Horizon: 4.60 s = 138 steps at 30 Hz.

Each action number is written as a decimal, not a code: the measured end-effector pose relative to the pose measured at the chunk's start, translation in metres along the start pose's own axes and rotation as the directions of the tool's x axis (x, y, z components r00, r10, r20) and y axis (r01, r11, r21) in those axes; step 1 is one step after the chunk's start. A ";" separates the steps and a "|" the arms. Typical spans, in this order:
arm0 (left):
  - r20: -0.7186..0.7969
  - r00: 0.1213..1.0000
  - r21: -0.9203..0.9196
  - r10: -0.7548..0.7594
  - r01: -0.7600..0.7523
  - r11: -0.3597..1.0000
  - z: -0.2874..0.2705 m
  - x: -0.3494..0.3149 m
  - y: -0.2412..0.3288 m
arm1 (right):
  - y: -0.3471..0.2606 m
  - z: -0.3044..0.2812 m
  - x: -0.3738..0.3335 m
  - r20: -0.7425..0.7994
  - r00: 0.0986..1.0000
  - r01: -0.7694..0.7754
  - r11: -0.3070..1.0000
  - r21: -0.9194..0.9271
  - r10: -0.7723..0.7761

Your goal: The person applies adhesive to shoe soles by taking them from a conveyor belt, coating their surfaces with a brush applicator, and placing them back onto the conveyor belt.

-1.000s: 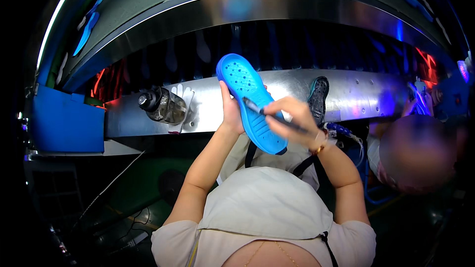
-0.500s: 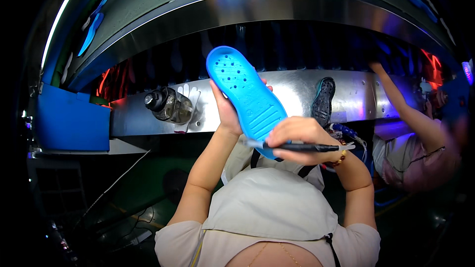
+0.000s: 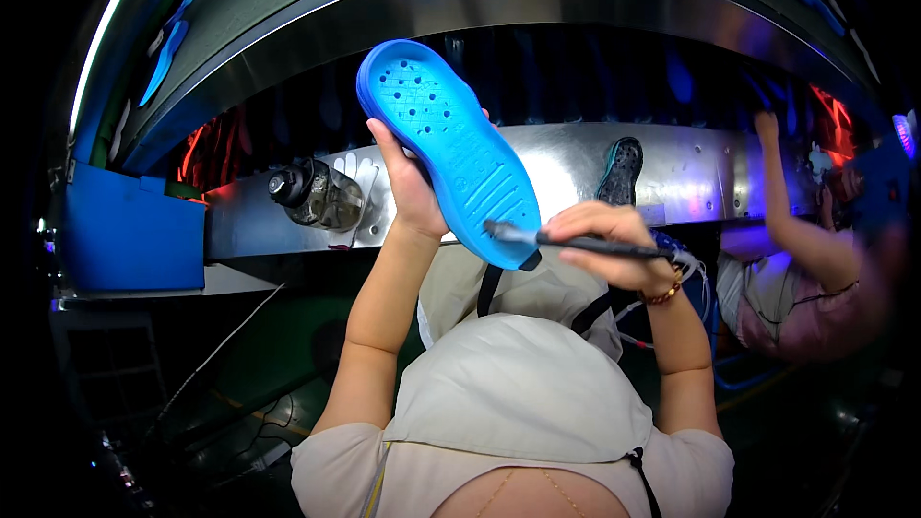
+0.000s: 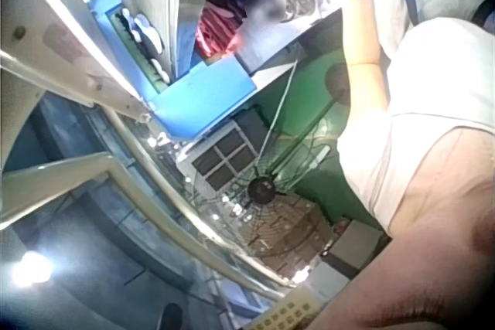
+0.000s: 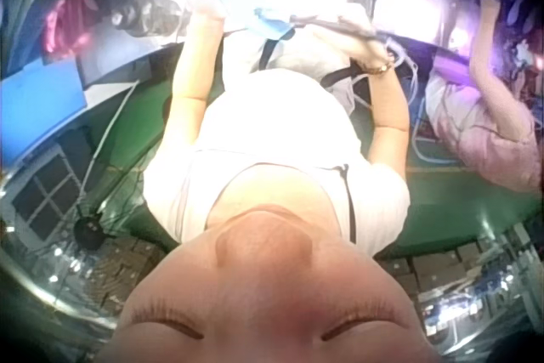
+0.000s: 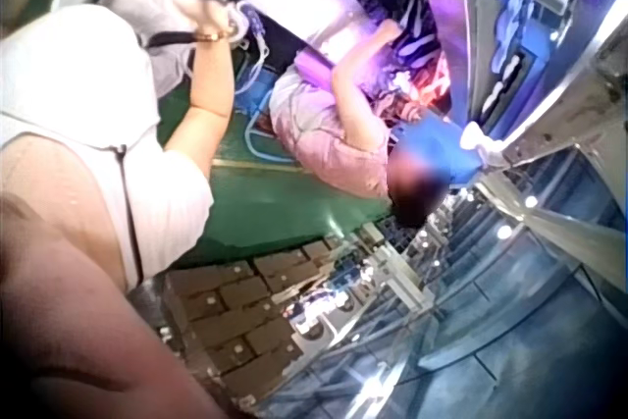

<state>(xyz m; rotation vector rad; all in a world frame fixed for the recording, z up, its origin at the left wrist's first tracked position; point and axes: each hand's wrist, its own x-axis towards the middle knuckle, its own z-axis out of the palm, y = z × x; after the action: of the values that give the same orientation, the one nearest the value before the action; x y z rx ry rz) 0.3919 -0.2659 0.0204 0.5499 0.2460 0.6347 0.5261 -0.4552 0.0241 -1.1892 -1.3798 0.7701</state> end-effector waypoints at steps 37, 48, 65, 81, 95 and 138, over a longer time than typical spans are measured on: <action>0.093 0.995 -0.035 -0.044 0.047 0.998 0.014 -0.012 -0.002 | -0.030 -0.001 0.035 0.050 0.997 0.064 0.998 -0.014 -0.063; 0.015 0.774 0.315 -0.633 0.598 0.737 0.015 -0.008 0.008 | -0.036 -0.013 0.032 0.393 0.918 0.108 0.987 -0.119 -0.053; -0.181 0.688 0.664 -0.703 0.613 0.429 0.015 -0.021 0.017 | -0.012 -0.045 0.031 0.514 0.846 0.029 0.951 -0.307 0.140; 0.086 0.778 0.035 -0.622 0.621 0.783 -0.030 -0.019 -0.013 | 0.051 -0.053 0.025 -0.407 0.887 -0.210 0.976 0.062 0.217; 0.106 0.972 0.095 -0.211 0.202 0.975 -0.033 -0.041 0.050 | 0.035 -0.002 -0.037 -0.360 0.904 -0.051 0.893 0.447 0.231; 0.299 0.794 0.031 -0.529 0.546 0.837 -0.066 -0.033 -0.052 | 0.053 -0.018 -0.035 -0.459 0.832 0.102 0.728 0.677 0.310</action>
<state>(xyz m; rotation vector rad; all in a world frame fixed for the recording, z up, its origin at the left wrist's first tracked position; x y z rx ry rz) 0.3664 -0.2942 -0.0616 0.4817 0.0893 -0.0053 0.5521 -0.4764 -0.0332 -0.7918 -0.4529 0.8314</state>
